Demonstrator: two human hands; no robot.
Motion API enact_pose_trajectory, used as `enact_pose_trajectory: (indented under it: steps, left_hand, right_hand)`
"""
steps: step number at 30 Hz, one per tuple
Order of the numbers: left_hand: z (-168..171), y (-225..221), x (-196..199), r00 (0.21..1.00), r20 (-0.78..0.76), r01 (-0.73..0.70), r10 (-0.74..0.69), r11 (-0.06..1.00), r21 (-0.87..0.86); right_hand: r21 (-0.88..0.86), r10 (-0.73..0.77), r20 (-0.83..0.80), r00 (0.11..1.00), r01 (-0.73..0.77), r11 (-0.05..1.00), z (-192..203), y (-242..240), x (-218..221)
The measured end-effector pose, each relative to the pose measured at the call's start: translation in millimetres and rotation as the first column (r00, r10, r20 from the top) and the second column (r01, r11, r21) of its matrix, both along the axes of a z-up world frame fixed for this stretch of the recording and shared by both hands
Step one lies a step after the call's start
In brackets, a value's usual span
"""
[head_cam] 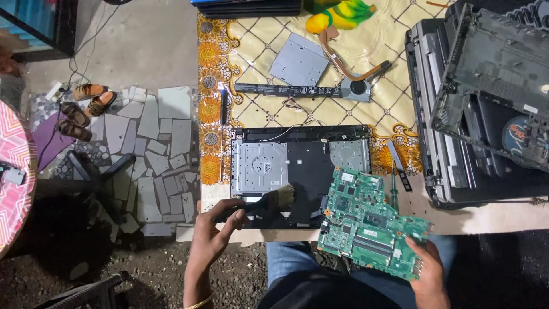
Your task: Cleaning a laptop motherboard and internal chassis with a brush and then reassembling them.
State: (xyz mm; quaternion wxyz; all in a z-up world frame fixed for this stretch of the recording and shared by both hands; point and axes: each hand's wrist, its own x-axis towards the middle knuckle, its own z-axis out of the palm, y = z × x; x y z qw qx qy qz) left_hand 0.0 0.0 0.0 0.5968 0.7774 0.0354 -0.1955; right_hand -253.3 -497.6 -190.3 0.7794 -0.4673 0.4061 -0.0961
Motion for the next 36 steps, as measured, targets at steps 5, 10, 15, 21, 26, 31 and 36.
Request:
enact_pose_trajectory:
  steps: [5,10,15,21,26,31,36]
  left_hand:
    - [-2.9,4.4,2.1,0.995,0.075,0.066,-0.067,0.998,0.009]
    - [-1.8,1.3,-2.1,0.986,0.137,0.093,-0.095,0.995,0.026]
    - [27.1,5.0,13.2,0.764,0.574,-0.175,0.294,0.951,-0.255]
    - [67.6,-8.7,47.8,0.596,0.800,-0.223,0.073,0.972,0.078]
    - [26.7,-43.6,94.3,0.692,0.688,0.020,-0.221,0.958,0.287]
    - [30.0,-42.8,102.3,0.630,0.686,-0.197,-0.365,0.779,0.595]
    - [31.8,-42.2,100.0,0.516,0.848,-0.274,-0.121,0.915,0.297]
  right_hand:
    - [0.165,0.043,0.142,0.989,-0.067,0.984,13.6,22.6,2.9]
    - [0.195,-0.074,0.162,0.984,0.042,0.980,-8.2,3.2,-43.3]
    - [0.251,-0.061,0.274,0.960,-0.010,0.968,7.5,-19.0,-71.5]
    - [0.147,-0.081,0.057,0.995,0.072,0.987,-16.1,-33.1,-74.7]
    - [0.157,-0.027,0.056,0.998,0.018,0.987,-23.3,-14.2,-50.7]
    - [0.169,0.003,0.100,0.995,-0.020,0.985,-23.4,-1.6,-41.5]
    - [0.177,0.012,0.103,0.995,-0.030,0.984,-12.2,4.6,-31.7]
